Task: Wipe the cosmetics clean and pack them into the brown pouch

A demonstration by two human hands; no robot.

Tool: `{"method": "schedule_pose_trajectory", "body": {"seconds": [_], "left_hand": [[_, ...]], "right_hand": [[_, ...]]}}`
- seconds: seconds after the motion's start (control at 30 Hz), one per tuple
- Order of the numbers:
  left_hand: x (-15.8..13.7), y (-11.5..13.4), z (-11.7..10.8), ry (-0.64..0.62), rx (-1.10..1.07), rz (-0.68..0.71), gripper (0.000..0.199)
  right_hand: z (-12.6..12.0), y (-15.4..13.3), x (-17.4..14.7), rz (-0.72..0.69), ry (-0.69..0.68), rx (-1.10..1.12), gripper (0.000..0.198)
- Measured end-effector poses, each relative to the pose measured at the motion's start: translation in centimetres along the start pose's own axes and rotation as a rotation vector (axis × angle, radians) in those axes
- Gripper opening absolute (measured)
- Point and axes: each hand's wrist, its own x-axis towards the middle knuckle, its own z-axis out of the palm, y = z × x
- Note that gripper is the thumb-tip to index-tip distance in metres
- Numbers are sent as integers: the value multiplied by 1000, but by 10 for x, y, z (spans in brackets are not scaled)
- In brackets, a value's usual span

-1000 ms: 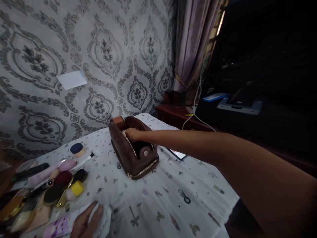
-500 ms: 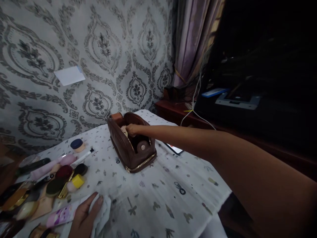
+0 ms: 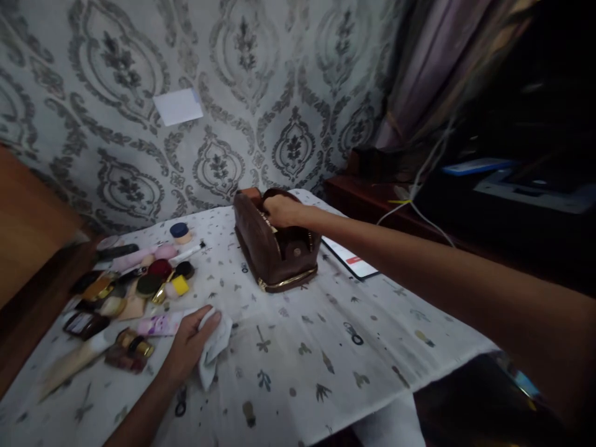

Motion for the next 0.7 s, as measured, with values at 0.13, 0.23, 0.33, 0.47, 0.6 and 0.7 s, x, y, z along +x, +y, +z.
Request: {"method": "schedule_pose_trajectory", "body": {"seconds": [0.13,0.23,0.33,0.47,0.6,0.7], "left_hand": [[0,6,0,-110,-94,41,53],[1,6,-1,-117,-103,96,52],[0,5,-2,-83,-85,131,51],[-2,8,-5,-39,-83,169,47],[-4,18,-17,40,-64,211,42],[-4,24,-36,115,-6,248,36]], "right_hand": [[3,-10,-41,-180,433,50,26],[27,-24,-80,-359,784,243,22],[65,-43,-109,-593,816,375,18],[114,-66,-116,-594,631,509,19],[142,-83,-106,-477,296,649,21],[153,-97,-100,-416,170,773,20]]}}
